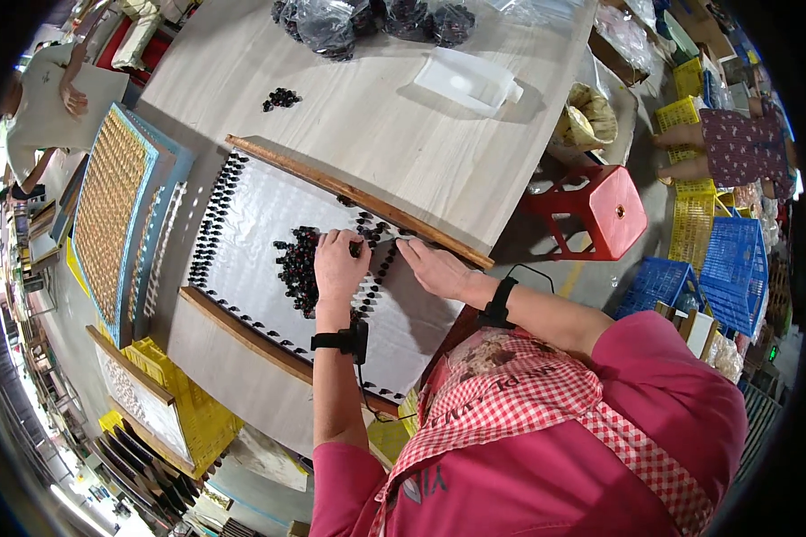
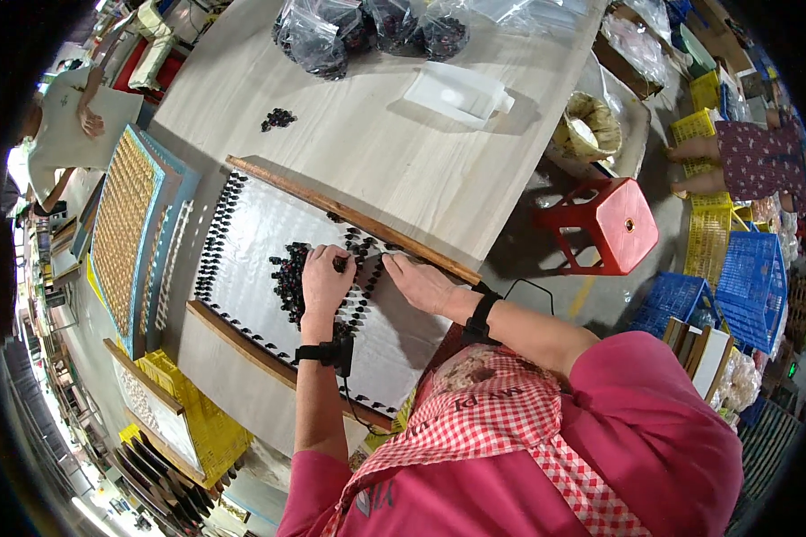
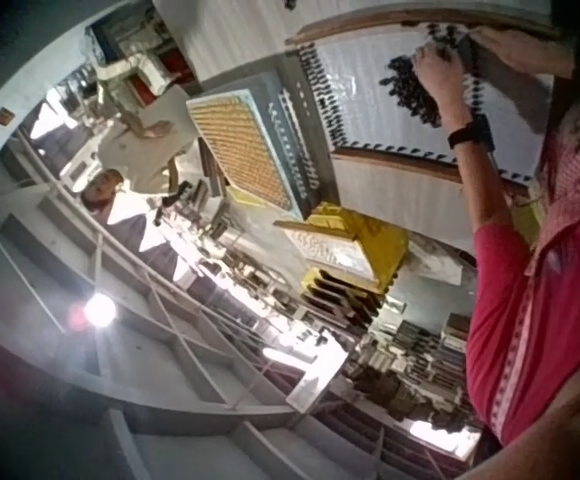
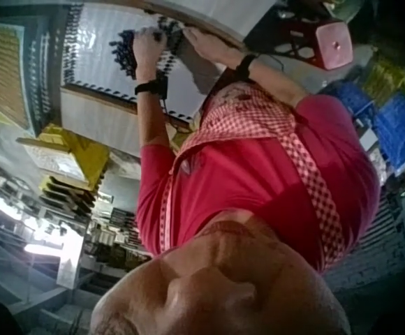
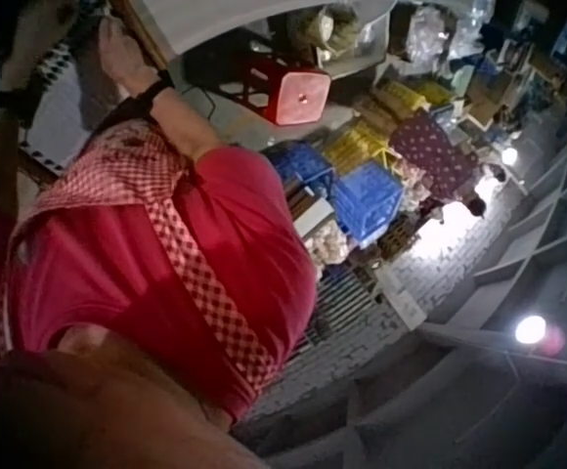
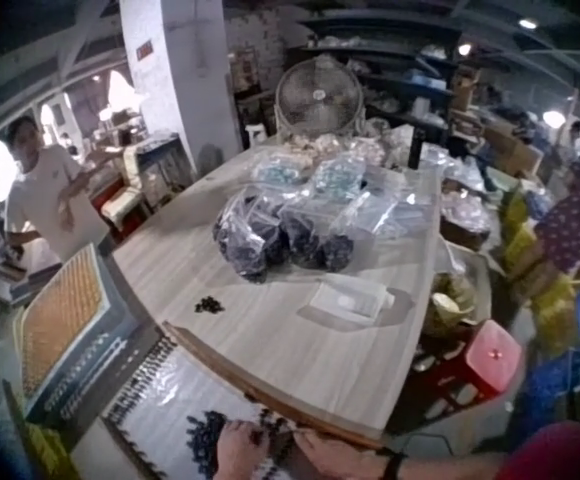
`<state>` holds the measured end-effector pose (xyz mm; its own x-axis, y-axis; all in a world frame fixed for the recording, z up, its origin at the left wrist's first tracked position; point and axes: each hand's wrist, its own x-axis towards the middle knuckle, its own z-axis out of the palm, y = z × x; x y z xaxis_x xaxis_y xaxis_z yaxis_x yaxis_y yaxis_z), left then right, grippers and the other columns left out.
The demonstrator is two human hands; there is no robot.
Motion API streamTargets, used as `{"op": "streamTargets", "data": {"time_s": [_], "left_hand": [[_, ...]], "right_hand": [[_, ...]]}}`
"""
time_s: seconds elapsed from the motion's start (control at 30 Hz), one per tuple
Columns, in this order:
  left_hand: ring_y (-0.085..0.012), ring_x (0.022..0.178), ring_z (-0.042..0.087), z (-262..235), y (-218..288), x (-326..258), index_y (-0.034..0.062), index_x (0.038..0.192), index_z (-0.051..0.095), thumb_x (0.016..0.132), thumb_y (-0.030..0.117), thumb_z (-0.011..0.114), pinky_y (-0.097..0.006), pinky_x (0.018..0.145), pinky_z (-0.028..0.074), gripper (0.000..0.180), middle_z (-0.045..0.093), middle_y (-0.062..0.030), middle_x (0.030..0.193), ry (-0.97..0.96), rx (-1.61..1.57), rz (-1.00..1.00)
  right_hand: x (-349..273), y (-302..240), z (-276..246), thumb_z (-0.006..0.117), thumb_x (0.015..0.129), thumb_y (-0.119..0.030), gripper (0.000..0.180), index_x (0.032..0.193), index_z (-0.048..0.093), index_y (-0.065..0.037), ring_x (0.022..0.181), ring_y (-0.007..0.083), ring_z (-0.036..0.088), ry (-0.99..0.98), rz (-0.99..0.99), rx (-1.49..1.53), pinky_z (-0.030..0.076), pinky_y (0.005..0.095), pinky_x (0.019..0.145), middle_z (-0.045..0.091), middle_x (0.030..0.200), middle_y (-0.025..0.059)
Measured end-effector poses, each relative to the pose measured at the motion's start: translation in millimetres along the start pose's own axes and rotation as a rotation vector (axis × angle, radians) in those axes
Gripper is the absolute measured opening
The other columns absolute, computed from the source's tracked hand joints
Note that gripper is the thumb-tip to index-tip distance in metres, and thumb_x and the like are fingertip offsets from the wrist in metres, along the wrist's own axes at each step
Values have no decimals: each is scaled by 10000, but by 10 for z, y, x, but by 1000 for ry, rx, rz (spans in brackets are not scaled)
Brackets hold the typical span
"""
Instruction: The person is placing small black plastic components into a wooden alignment jig and then transferring them to plastic bags.
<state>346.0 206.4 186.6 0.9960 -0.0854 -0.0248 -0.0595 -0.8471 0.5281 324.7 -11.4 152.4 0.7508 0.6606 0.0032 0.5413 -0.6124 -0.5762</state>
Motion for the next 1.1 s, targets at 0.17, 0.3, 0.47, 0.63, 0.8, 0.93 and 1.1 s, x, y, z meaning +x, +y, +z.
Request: {"op": "streamTargets", "data": {"time_s": [0.17, 0.3, 0.47, 0.63, 0.8, 0.93, 1.1], "left_hand": [[-329, 913, 595, 39, -170, 265, 30, 982, 646, 820, 160, 686, -408, 799, 493, 212, 607, -137, 951, 320, -73, -165], [-306, 847, 628, 158, -236, 447, -6, 1017, 638, 820, 174, 695, -400, 775, 511, 273, 622, -166, 947, 294, -63, -276], [-314, 836, 630, 193, -177, 487, -3, 958, 639, 807, 183, 695, -392, 773, 513, 246, 627, -158, 907, 246, -32, -351], [-349, 858, 615, 62, -154, 394, 11, 914, 654, 782, 141, 674, -425, 775, 522, 185, 613, -157, 928, 46, 39, -281], [-329, 999, 572, 0, -171, 205, 17, 934, 663, 753, 101, 679, -406, 870, 494, 200, 599, -143, 1004, 20, 57, -123], [-343, 1068, 534, 9, -175, 234, 14, 1009, 644, 766, 41, 648, -405, 947, 450, 244, 588, -155, 1069, 142, -28, -67], [-357, 1000, 553, 183, -155, 394, -7, 988, 628, 844, 90, 639, -429, 877, 470, 174, 587, -166, 1010, 261, -58, -169]], "right_hand": [[33, -88, -27, 529, 786, 23, 632, 1372, 313, 119, 697, 352, 621, 11, -70, -11, 527, 408, 611, 499, 1034, 234], [86, -181, -145, 524, 781, 18, 683, 1407, 270, 124, 688, 355, 631, -135, 56, -61, 534, 412, 605, 546, 979, 244], [206, -219, -179, 541, 766, 16, 721, 1417, 251, 130, 706, 357, 649, -227, 134, -130, 540, 411, 610, 602, 933, 257], [168, -152, -135, 571, 766, -8, 692, 1392, 306, 120, 734, 339, 642, -189, 66, -172, 548, 385, 625, 565, 1004, 239], [153, -119, -95, 572, 782, -23, 560, 1311, 432, 95, 925, 307, 604, -32, -41, -127, 542, 364, 754, 520, 1064, 199], [216, -134, -108, 564, 788, -29, 458, 1228, 517, 85, 1120, 316, 522, 53, -173, -98, 471, 383, 947, 517, 1195, 187], [289, -219, -89, 562, 790, -37, 463, 1242, 524, 56, 1271, 341, 433, 35, -191, -175, 395, 401, 1060, 469, 1341, 195]]}}
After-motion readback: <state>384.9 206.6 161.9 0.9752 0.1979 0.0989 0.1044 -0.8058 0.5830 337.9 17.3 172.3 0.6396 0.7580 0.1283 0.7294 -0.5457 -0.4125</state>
